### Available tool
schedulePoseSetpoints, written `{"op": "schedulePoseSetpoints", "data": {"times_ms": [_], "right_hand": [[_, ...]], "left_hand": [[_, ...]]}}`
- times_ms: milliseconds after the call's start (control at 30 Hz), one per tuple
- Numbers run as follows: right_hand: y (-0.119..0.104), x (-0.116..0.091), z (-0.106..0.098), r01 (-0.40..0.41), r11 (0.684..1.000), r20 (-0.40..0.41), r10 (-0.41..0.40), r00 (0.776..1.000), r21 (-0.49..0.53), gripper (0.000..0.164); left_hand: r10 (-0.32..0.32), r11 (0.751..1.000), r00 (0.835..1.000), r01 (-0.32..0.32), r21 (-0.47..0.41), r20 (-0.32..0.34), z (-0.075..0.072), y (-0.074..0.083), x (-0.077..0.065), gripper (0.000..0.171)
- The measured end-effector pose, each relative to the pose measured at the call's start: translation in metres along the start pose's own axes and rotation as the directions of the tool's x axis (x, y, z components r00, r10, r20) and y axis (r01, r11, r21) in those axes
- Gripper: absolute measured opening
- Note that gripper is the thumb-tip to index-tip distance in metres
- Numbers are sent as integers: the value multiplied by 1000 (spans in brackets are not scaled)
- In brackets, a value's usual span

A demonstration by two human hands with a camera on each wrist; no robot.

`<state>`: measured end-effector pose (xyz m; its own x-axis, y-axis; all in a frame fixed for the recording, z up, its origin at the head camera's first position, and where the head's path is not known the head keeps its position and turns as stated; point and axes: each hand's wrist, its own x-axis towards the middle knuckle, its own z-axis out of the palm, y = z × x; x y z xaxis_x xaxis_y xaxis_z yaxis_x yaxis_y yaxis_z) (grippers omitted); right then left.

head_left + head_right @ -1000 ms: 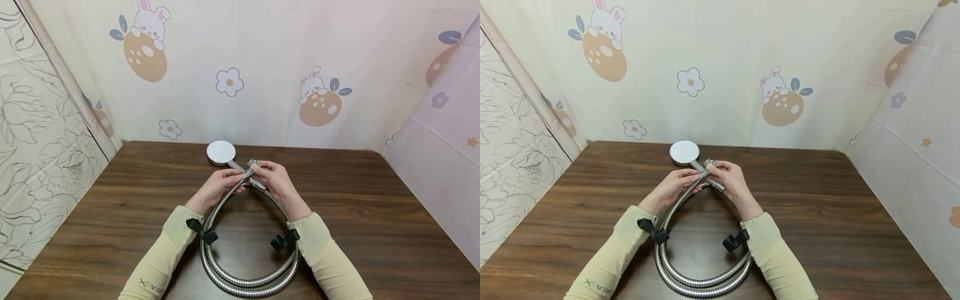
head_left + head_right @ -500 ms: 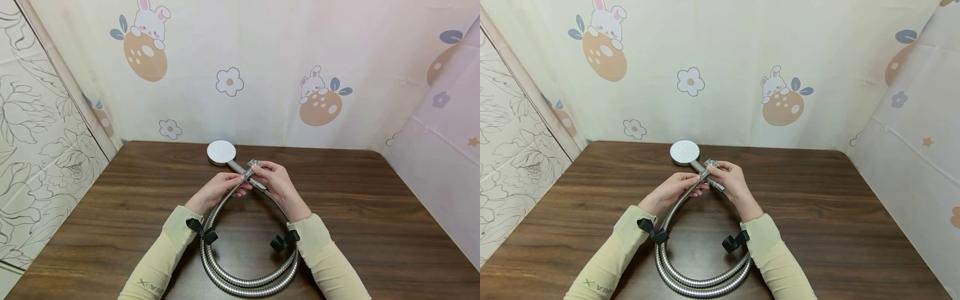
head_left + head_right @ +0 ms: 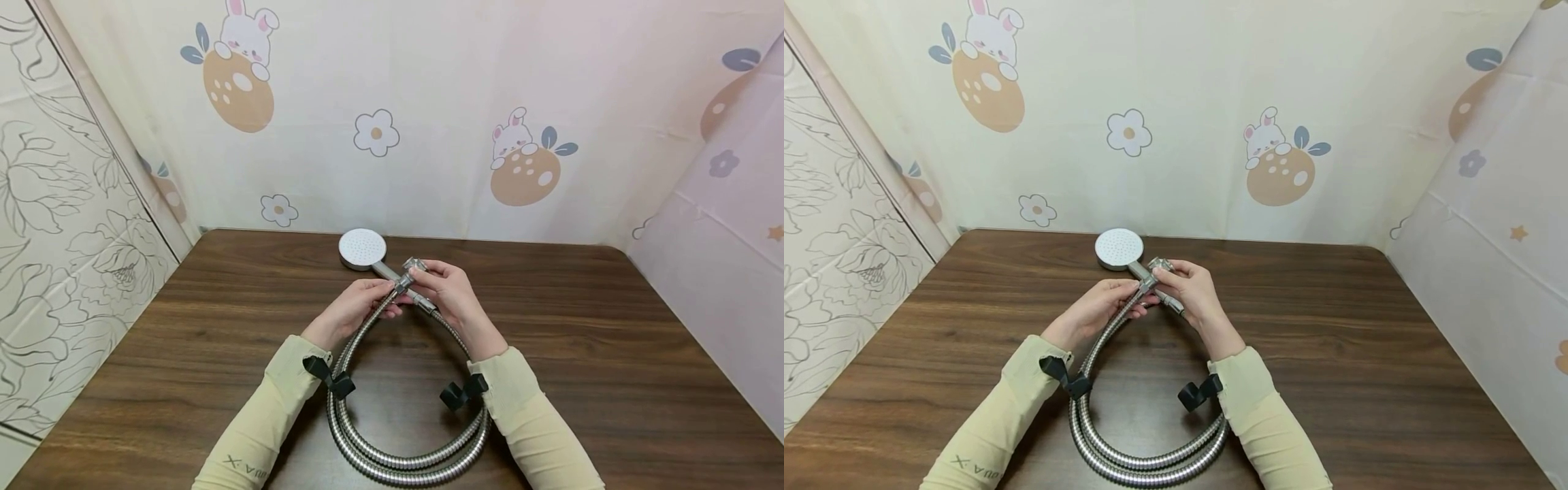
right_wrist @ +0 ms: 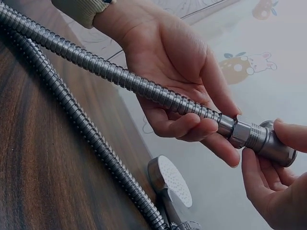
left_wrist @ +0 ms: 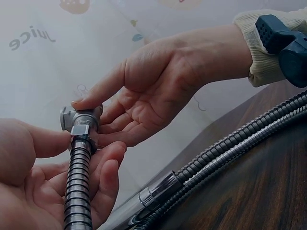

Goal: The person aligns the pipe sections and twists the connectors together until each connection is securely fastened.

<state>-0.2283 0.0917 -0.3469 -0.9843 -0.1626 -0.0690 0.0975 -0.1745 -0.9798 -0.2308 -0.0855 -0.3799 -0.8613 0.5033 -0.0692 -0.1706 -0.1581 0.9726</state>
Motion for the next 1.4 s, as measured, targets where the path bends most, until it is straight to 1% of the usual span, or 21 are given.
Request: {"op": "schedulePoseSetpoints", "data": {"times_ms": [267,367,467,633,733,900,1000,1133,1300,1400], "right_hand": [[-3,-1,1,-2,1000,-15,3,1000,14,36],[-3,-1,1,-9,1000,-17,9,1000,14,36],[-3,-1,2,-9,1000,-18,9,1000,14,37],[-2,-1,2,1,1000,-7,-1,1000,14,37],[0,-1,2,9,1000,2,-9,1000,21,36],[1,-1,2,16,999,1,-16,1000,39,33],[0,-1,2,12,999,-7,-12,1000,40,34],[-1,-2,2,1,999,-19,0,1000,38,36],[-1,-2,2,0,999,-20,1,1000,32,36],[-1,-2,2,7,1000,-16,-6,1000,19,36]], "left_hand": [[30,999,999,-29,21,-33,3,3,0,33],[28,999,998,-27,31,-51,3,3,0,31],[42,998,997,-40,38,-64,3,2,1,30],[66,997,991,-61,46,-118,4,1,1,29],[72,997,988,-66,49,-134,5,1,1,27],[84,994,990,-76,73,-112,5,1,0,20],[79,993,991,-69,94,-108,5,2,-1,16],[72,992,992,-61,108,-104,4,2,-1,21],[82,993,994,-76,95,-66,3,0,0,25],[86,994,995,-82,78,-44,3,-1,1,23]]}}
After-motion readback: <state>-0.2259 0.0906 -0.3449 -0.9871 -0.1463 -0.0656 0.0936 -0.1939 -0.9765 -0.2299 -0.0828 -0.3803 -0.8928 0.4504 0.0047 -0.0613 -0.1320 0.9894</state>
